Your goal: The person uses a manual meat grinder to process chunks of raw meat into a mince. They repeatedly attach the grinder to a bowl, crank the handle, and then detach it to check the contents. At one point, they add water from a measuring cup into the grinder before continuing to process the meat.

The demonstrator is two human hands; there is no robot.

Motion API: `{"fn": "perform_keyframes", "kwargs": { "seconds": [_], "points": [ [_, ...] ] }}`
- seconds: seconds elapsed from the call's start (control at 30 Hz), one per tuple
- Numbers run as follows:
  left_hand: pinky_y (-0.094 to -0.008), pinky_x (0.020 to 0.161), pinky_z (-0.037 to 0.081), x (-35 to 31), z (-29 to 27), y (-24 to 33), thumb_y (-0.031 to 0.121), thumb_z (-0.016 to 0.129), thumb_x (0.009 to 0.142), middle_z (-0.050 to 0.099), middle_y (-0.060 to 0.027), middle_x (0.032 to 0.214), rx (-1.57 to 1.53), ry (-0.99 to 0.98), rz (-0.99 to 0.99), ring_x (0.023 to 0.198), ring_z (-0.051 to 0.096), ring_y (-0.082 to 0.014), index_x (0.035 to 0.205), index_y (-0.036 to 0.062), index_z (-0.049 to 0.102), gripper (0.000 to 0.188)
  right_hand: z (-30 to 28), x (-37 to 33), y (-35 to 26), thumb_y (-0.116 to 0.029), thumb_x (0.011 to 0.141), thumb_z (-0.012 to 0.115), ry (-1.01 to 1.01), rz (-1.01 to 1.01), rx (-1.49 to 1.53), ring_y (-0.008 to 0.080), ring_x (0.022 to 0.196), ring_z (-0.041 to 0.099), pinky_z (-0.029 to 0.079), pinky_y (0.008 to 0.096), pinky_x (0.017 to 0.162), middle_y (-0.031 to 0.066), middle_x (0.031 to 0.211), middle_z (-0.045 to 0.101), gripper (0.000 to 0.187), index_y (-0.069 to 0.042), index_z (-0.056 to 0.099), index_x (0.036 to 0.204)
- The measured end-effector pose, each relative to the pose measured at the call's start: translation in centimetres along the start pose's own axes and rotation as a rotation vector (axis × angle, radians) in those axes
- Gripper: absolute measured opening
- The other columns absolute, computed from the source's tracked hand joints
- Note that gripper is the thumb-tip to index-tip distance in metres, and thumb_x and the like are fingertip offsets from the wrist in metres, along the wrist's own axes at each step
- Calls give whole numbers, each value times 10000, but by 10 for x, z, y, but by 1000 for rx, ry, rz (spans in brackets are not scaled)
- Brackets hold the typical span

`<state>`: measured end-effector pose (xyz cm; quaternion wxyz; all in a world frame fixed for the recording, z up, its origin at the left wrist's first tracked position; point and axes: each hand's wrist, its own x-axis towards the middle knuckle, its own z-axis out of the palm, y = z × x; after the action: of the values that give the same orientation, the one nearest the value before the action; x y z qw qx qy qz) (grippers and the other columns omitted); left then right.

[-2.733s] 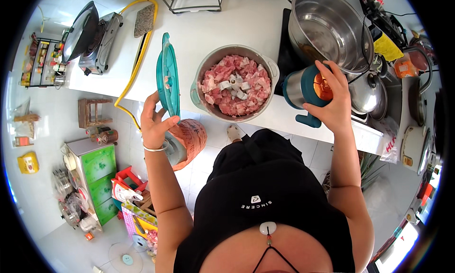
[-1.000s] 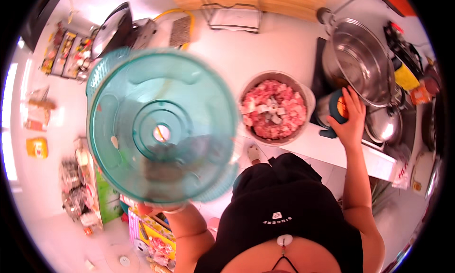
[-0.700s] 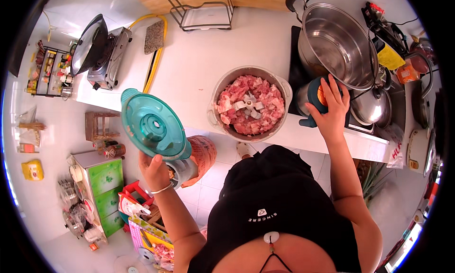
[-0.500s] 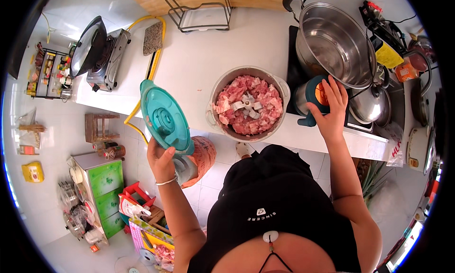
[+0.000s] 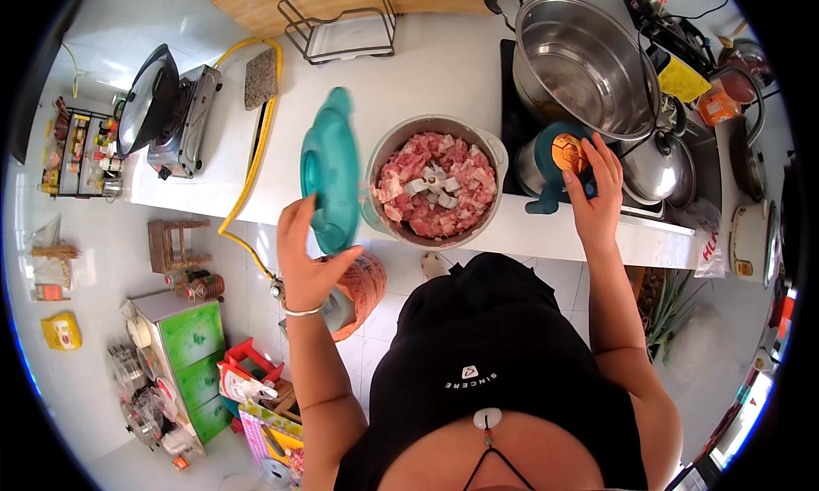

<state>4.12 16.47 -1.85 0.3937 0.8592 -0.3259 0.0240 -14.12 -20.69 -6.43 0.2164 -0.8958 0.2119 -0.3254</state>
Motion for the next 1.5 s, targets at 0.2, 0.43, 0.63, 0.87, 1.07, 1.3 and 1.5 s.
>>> {"fn": "perform_keyframes", "kwargs": {
  "seconds": [0.2,0.43,0.63,0.87,1.07,1.3,1.5],
  "points": [
    [-472,936,451,18,46,45,149,872,557,519,-181,1191,207,-219,284,1110,518,-390,1266,-10,563,789,-4,-6,3,-124,865,708,41,51,34,369,1250,500,392,443,1057,194,1389,542,423,-13,618,1263],
    [-586,1001,423,18,82,58,159,904,546,506,-165,1219,371,-407,339,1190,504,-365,1280,-2,546,832,-12,-16,0,-92,873,693,61,111,21,337,1268,503,372,423,1084,170,1397,547,381,-41,640,1247],
    [-621,1035,399,15,93,54,177,908,554,501,-157,1252,399,-457,347,1237,479,-358,1304,5,538,853,-16,-33,1,-66,861,694,60,202,61,339,1259,510,372,426,1086,163,1383,560,365,-53,654,1223],
    [-616,1040,394,12,91,50,175,908,554,503,-155,1249,384,-472,344,1231,484,-357,1301,11,544,847,-16,-35,0,-51,860,686,42,235,69,317,1254,524,395,411,1069,150,1373,572,338,-55,672,1198],
    [-584,1031,407,9,91,48,164,904,539,514,-155,1231,346,-412,350,1206,497,-359,1276,18,563,825,-14,-30,-4,-34,860,679,41,229,119,306,1258,528,420,390,1049,141,1366,578,333,-54,678,1193],
    [-468,971,442,37,37,28,299,909,571,537,-175,1238,-42,-90,376,1130,534,-383,1246,6,572,809,-21,-32,-10,-14,861,672,81,256,117,295,1254,537,421,379,1050,136,1353,591,325,-45,682,1184],
    [-559,1077,404,14,-16,-132,243,738,859,457,-147,1468,-1341,196,-220,1310,482,-354,1442,24,415,702,-25,-37,-13,13,864,667,82,246,124,260,1178,604,466,350,998,140,1336,601,311,-27,681,1172]
  ]
}}
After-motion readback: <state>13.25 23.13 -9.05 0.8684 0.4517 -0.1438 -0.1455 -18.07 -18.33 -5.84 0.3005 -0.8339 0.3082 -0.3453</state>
